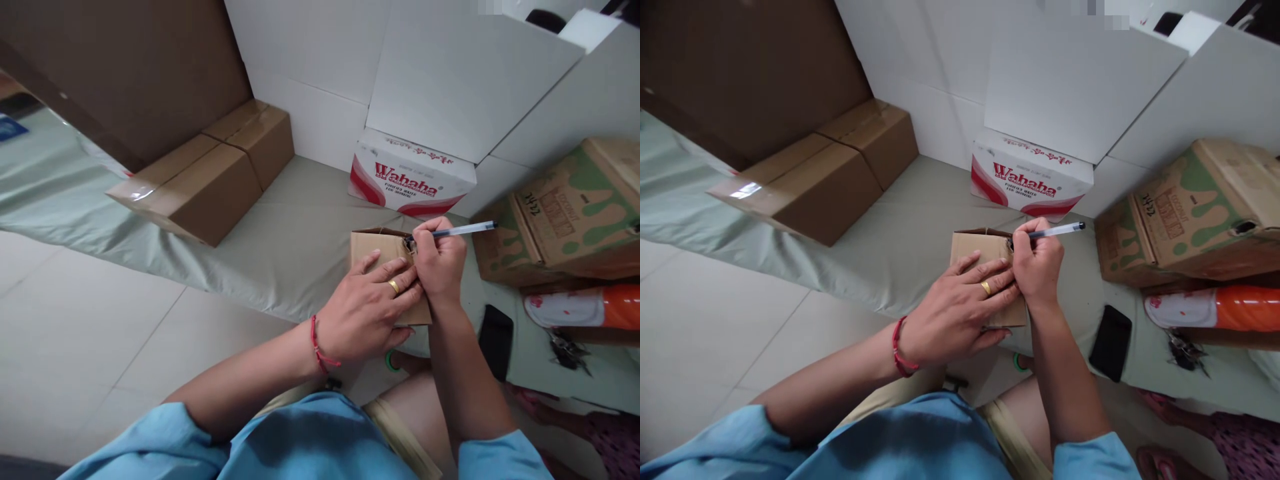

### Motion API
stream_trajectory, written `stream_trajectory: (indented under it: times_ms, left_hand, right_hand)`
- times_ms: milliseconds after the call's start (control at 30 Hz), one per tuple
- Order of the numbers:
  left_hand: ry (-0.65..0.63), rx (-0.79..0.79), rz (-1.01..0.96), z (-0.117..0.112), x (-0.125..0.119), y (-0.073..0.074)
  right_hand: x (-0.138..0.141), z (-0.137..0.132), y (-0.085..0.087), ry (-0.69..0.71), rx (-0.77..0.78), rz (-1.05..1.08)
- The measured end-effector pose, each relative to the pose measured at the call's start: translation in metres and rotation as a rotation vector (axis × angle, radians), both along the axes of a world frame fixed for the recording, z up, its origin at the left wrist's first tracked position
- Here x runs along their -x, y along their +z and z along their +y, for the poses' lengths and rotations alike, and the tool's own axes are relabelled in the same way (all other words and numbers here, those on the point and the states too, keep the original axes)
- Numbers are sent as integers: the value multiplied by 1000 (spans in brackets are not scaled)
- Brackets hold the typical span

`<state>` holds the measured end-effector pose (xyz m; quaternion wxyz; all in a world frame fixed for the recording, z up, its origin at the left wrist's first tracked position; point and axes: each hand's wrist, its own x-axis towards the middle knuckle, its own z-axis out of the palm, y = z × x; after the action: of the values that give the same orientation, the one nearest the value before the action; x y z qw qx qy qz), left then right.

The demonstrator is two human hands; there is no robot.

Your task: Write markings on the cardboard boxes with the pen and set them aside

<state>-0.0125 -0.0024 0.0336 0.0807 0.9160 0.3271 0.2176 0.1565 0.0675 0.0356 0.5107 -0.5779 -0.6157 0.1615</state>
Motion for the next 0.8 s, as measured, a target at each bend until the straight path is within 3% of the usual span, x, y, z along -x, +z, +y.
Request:
stream_trajectory:
  times_ms: [500,800]
  left_hand:
    - [-8,41,-19,1,0,2]
    - [-9,59,-22,1,0,4]
  right_hand:
    - [0,-10,3,-58,-51,-48]
    - [0,-10,4,0,-23,-39]
